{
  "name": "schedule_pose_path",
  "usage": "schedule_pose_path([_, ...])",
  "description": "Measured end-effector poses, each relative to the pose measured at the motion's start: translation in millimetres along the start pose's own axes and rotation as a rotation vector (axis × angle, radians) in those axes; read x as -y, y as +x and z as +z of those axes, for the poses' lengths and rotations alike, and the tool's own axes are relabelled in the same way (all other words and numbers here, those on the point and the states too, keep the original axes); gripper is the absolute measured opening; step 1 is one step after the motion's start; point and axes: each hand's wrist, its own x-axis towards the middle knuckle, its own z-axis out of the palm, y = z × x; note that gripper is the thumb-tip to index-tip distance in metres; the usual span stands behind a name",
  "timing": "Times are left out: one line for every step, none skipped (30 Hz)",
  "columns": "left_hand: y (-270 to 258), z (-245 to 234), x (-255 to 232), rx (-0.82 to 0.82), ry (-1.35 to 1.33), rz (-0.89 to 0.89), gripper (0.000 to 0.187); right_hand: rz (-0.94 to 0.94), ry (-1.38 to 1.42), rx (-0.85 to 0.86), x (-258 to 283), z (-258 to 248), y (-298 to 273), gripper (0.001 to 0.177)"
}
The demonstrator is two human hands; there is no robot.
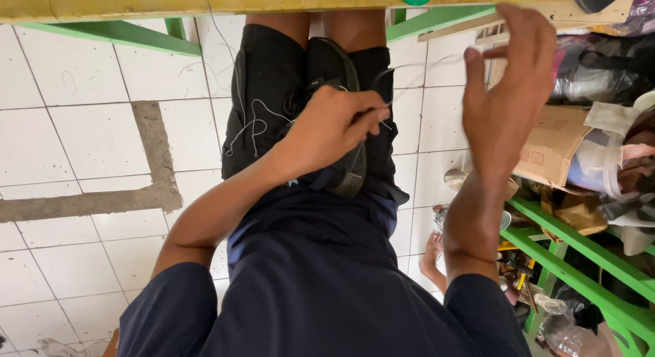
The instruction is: The person is sewing a black shoe using a needle and white thread. They hold the shoe on their lap and repeatedly push the needle through the shoe's upper part while pulling the thread tight. The task is performed in a cluttered workspace with various items visible in the background.
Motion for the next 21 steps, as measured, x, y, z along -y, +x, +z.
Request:
schedule_pose_path([-6.1,-5.3,-1.4,-0.005,0.001,-0.002,0.022,-0.004,0.003,0.002,8.7,5.8,-17.9,0.038])
schedule_pose_path([-12.3,-10.8,-2.6,-0.054,-0.121,-0.041,0.02,0.046,0.088,0.059,17.4,11.7,-35.8,0.023])
schedule_pose_path([-17.7,-15.8,-3.6,-0.101,-0.244,-0.077,0.019,0.097,0.171,0.117,25.5,17.3,-53.9,0.008])
schedule_pose_path([-21.5,-18.5,-7.1,-0.104,-0.243,-0.077,0.019,0.094,0.171,0.117,35.5,22.4,-67.8,0.008])
schedule_pose_path([-26.9,-20.9,-10.9,-0.122,-0.277,-0.105,0.019,0.129,0.275,0.247,46.1,27.6,-82.8,0.014])
schedule_pose_path([-32.3,-23.1,-14.6,-0.141,-0.31,-0.134,0.019,0.162,0.378,0.378,56.6,32.5,-98.1,0.02])
schedule_pose_path([-34.4,-24.5,-16.4,-0.143,-0.31,-0.137,0.019,0.161,0.381,0.381,59.4,38.4,-106.2,0.02])
schedule_pose_path([-36.3,-25.4,-18.3,-0.152,-0.333,-0.145,0.018,0.172,0.343,0.381,61.9,44.0,-114.5,0.021])
schedule_pose_path([-38.5,-25.1,-20.2,-0.155,-0.36,-0.152,0.018,0.191,0.301,0.379,65.0,48.4,-125.0,0.022])
schedule_pose_path([-38.3,-22.8,-17.9,-0.15,-0.363,-0.155,0.018,0.197,0.3,0.381,62.5,52.6,-132.9,0.022])
schedule_pose_path([-37.4,-20.6,-15.8,-0.162,-0.392,-0.144,0.018,0.159,0.277,0.332,59.5,56.5,-140.1,0.015])
schedule_pose_path([-36.7,-18.7,-14.1,-0.174,-0.422,-0.133,0.017,0.12,0.255,0.283,57.1,60.2,-147.2,0.009])
schedule_pose_path([-36.0,-15.5,-13.8,-0.174,-0.422,-0.13,0.017,0.119,0.253,0.281,56.9,60.4,-149.1,0.009])
schedule_pose_path([-35.7,-12.7,-13.7,-0.171,-0.436,-0.107,0.016,0.109,0.228,0.308,57.2,60.7,-151.0,0.006])
schedule_pose_path([-35.8,-9.8,-13.7,-0.171,-0.45,-0.085,0.016,0.096,0.204,0.338,57.5,61.0,-152.7,0.007])
schedule_pose_path([-31.9,-8.1,-14.0,-0.173,-0.45,-0.085,0.016,0.094,0.204,0.338,58.4,57.3,-147.3,0.007])
schedule_pose_path([-28.4,-6.6,-14.1,-0.116,-0.359,0.055,0.022,0.2,0.355,0.424,59.6,54.0,-142.0,0.008])
schedule_pose_path([-24.9,-5.1,-14.1,-0.057,-0.266,0.193,0.032,0.308,0.505,0.508,60.8,50.9,-136.7,0.01])
schedule_pose_path([-27.3,3.1,-8.7,-0.061,-0.266,0.191,0.032,0.305,0.505,0.512,49.1,52.7,-139.4,0.01])
schedule_pose_path([-29.4,11.5,-3.2,-0.15,0.136,0.155,0.036,0.334,0.58,0.56,37.0,54.4,-142.0,0.014])
schedule_pose_path([-30.9,20.4,2.2,-0.234,0.536,0.115,0.04,0.365,0.652,0.606,24.6,55.5,-144.7,0.02])
